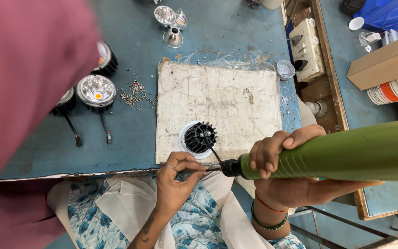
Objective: The person assembles LED light fixtures by inserting a bulb into a black housing, attaching a white ring, and securing components with a green power screwdriver. The person repeats this process for multiple units, placing finished assemblies on the table.
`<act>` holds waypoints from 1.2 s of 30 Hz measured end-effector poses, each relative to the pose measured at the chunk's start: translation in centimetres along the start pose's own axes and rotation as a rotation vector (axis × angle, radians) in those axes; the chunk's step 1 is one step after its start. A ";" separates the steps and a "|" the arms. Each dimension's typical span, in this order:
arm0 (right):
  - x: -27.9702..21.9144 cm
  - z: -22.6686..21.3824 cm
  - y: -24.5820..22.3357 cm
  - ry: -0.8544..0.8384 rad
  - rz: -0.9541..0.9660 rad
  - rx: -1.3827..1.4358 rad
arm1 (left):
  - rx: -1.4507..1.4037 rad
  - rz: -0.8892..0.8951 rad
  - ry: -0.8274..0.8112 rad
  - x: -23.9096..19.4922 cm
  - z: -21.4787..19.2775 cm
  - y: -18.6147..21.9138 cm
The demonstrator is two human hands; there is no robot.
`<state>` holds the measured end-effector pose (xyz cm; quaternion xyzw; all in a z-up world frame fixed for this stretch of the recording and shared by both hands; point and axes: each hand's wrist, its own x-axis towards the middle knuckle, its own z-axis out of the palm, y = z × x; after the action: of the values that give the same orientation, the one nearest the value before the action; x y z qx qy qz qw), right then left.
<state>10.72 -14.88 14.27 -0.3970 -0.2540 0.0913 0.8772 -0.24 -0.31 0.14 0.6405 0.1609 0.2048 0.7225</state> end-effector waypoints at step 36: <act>-0.9 -2.2 5.0 0.022 -0.252 -0.070 | 0.711 0.567 0.212 2.8 0.4 -0.2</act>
<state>11.33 -13.33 9.03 -0.3932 -0.2952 -0.0328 0.8702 2.40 0.68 0.12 0.8425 0.1126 0.3909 0.3533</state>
